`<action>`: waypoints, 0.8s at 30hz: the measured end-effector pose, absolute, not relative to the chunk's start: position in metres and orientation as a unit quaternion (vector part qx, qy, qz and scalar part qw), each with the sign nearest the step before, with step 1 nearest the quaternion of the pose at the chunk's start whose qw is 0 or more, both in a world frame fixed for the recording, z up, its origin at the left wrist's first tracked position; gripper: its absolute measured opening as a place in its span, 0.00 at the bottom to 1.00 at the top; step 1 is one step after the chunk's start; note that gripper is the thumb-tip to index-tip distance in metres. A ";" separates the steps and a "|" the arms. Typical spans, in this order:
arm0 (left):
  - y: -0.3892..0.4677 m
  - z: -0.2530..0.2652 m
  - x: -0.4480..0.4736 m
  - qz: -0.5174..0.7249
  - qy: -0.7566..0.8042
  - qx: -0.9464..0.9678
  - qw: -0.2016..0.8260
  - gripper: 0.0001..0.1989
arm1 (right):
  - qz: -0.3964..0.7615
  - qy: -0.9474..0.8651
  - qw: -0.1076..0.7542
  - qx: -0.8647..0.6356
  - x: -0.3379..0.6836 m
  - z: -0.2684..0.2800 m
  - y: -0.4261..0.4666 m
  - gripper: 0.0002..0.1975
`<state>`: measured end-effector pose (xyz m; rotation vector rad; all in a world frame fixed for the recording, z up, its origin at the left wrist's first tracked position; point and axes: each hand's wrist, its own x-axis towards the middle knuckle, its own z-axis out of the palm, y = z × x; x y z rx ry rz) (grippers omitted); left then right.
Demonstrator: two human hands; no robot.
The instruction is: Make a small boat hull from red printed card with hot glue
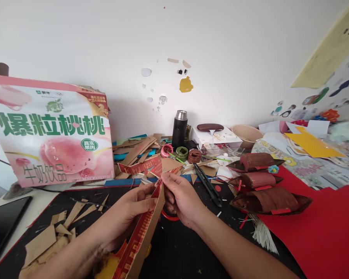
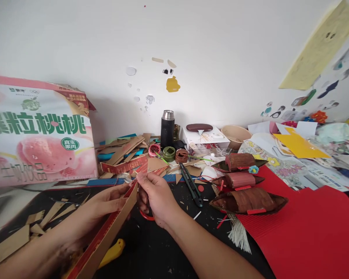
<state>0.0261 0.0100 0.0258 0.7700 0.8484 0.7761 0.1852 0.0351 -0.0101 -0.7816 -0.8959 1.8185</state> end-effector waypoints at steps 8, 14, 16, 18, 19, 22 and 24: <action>0.010 0.021 0.027 0.368 0.393 0.396 0.744 0.23 | 0.730 -0.363 0.467 -0.342 0.185 -0.011 0.036 0.30; 0.016 0.021 0.026 0.384 0.444 0.458 0.668 0.37 | 0.724 -0.390 0.459 -0.336 0.185 -0.014 0.036 0.29; 0.019 0.021 0.024 0.407 0.466 0.492 0.613 0.38 | 0.702 -0.420 0.454 -0.354 0.186 -0.013 0.035 0.30; 0.021 0.021 0.022 0.440 0.490 0.527 0.538 0.36 | 0.686 -0.451 0.440 -0.364 0.185 -0.012 0.034 0.31; 0.022 0.020 0.021 0.454 0.500 0.541 0.501 0.35 | 0.685 -0.461 0.433 -0.362 0.185 -0.011 0.033 0.31; 0.026 0.019 0.017 0.475 0.516 0.566 0.433 0.28 | 0.688 -0.478 0.427 -0.340 0.182 -0.012 0.029 0.29; 0.028 0.018 0.015 0.480 0.519 0.569 0.420 0.26 | 0.671 -0.500 0.435 -0.332 0.181 -0.015 0.026 0.26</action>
